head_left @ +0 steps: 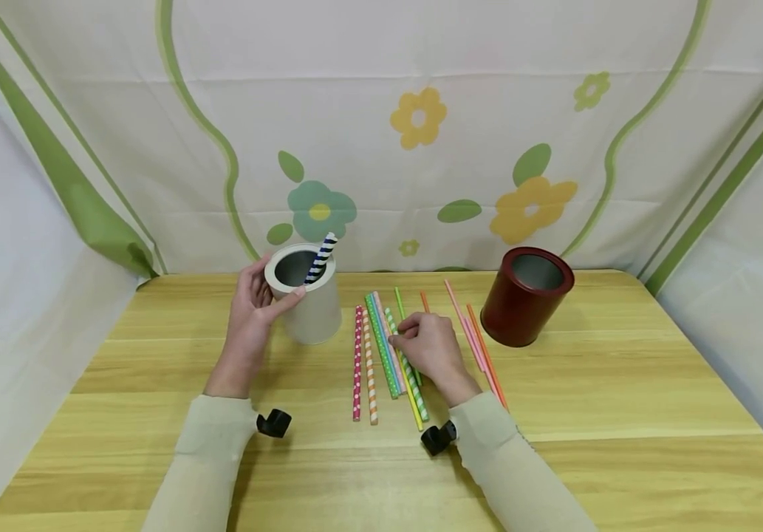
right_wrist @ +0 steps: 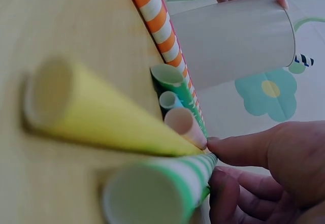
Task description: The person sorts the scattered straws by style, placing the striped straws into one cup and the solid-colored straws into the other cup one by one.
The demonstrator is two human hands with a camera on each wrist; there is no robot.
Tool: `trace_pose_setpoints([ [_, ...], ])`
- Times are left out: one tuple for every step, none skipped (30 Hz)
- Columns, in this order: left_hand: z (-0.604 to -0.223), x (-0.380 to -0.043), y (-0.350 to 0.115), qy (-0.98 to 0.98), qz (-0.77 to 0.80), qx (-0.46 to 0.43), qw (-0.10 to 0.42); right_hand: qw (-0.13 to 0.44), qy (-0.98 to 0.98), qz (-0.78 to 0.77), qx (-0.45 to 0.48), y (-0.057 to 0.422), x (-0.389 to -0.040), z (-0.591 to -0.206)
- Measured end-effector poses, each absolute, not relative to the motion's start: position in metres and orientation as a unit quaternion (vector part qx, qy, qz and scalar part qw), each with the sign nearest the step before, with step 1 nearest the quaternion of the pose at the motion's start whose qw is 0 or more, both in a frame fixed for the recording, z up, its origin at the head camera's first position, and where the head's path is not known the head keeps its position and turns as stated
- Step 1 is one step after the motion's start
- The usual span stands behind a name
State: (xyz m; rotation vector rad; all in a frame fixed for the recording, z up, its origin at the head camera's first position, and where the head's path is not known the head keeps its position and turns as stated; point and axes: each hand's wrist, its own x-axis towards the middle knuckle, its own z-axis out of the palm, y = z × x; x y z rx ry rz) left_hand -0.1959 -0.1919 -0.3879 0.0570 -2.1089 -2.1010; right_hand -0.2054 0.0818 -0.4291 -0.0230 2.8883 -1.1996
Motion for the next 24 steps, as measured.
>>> trace_pose_setpoints([
  [-0.388,-0.196,-0.192,-0.706,-0.703,0.02,0.082,0.008,0.923,-0.384,-0.009,0.081,-0.206,-0.428],
  [-0.387,-0.196,-0.192,-0.706,-0.703,0.02,0.082,0.008,0.923,-0.385,-0.011,0.081,-0.206,-0.428],
  [-0.387,-0.196,-0.192,-0.707,-0.703,0.02,0.083,0.009,0.923,-0.384,-0.014,0.081,-0.206,-0.428],
  [-0.387,-0.196,-0.192,-0.707,-0.702,0.02,0.083,0.011,0.923,-0.384,-0.015,0.081,-0.206,-0.427],
  [-0.386,-0.195,-0.192,-0.707,-0.702,0.021,0.083,0.012,0.923,-0.383,-0.015,0.081,-0.206,-0.427],
  [-0.386,-0.195,-0.192,-0.707,-0.702,0.021,0.082,0.014,0.923,-0.383,-0.015,0.081,-0.207,-0.427],
  [-0.386,-0.195,-0.192,-0.708,-0.702,0.021,0.082,0.016,0.924,-0.383,-0.015,0.081,-0.207,-0.427],
  [-0.386,-0.195,-0.192,-0.707,-0.702,0.021,0.082,0.018,0.924,-0.381,-0.016,0.081,-0.206,-0.427],
  [-0.386,-0.195,-0.192,-0.707,-0.702,0.021,0.082,0.019,0.925,-0.38,-0.017,0.082,-0.206,-0.427],
  [-0.386,-0.195,-0.192,-0.707,-0.702,0.021,0.081,0.021,0.925,-0.38,-0.016,0.082,-0.206,-0.427],
  [-0.386,-0.195,-0.192,-0.707,-0.702,0.021,0.081,0.022,0.925,-0.38,-0.017,0.082,-0.206,-0.427],
  [-0.386,-0.196,-0.191,-0.707,-0.702,0.021,0.081,0.023,0.924,-0.38,-0.018,0.082,-0.206,-0.427],
  [-0.386,-0.196,-0.191,-0.707,-0.702,0.021,0.081,0.024,0.924,-0.38,-0.019,0.082,-0.206,-0.426],
  [-0.386,-0.196,-0.191,-0.707,-0.703,0.021,0.081,0.024,0.924,-0.381,-0.021,0.082,-0.206,-0.426],
  [-0.386,-0.196,-0.191,-0.707,-0.703,0.021,0.081,0.026,0.923,-0.383,-0.021,0.083,-0.206,-0.426],
  [-0.387,-0.196,-0.191,-0.707,-0.703,0.021,0.081,0.026,0.922,-0.385,-0.022,0.083,-0.206,-0.426],
  [-0.387,-0.196,-0.191,-0.707,-0.703,0.022,0.08,0.027,0.922,-0.387,-0.024,0.083,-0.206,-0.425],
  [-0.387,-0.195,-0.191,-0.706,-0.703,0.021,0.08,0.027,0.921,-0.389,-0.025,0.084,-0.206,-0.424],
  [-0.387,-0.195,-0.191,-0.706,-0.703,0.021,0.08,0.027,0.919,-0.392,-0.027,0.085,-0.206,-0.423],
  [-0.386,-0.195,-0.191,-0.707,-0.703,0.021,0.079,0.026,0.917,-0.397,-0.029,0.085,-0.205,-0.423],
  [-0.386,-0.195,-0.191,-0.707,-0.703,0.021,0.078,0.026,0.915,-0.402,-0.03,0.086,-0.205,-0.421],
  [-0.386,-0.195,-0.191,-0.707,-0.702,0.021,0.077,0.026,0.912,-0.408,-0.032,0.087,-0.206,-0.42],
  [-0.385,-0.195,-0.192,-0.708,-0.702,0.022,0.076,0.026,0.909,-0.414,-0.033,0.088,-0.206,-0.418],
  [-0.385,-0.194,-0.192,-0.708,-0.702,0.022,0.075,0.027,0.906,-0.421,-0.033,0.089,-0.206,-0.416],
])
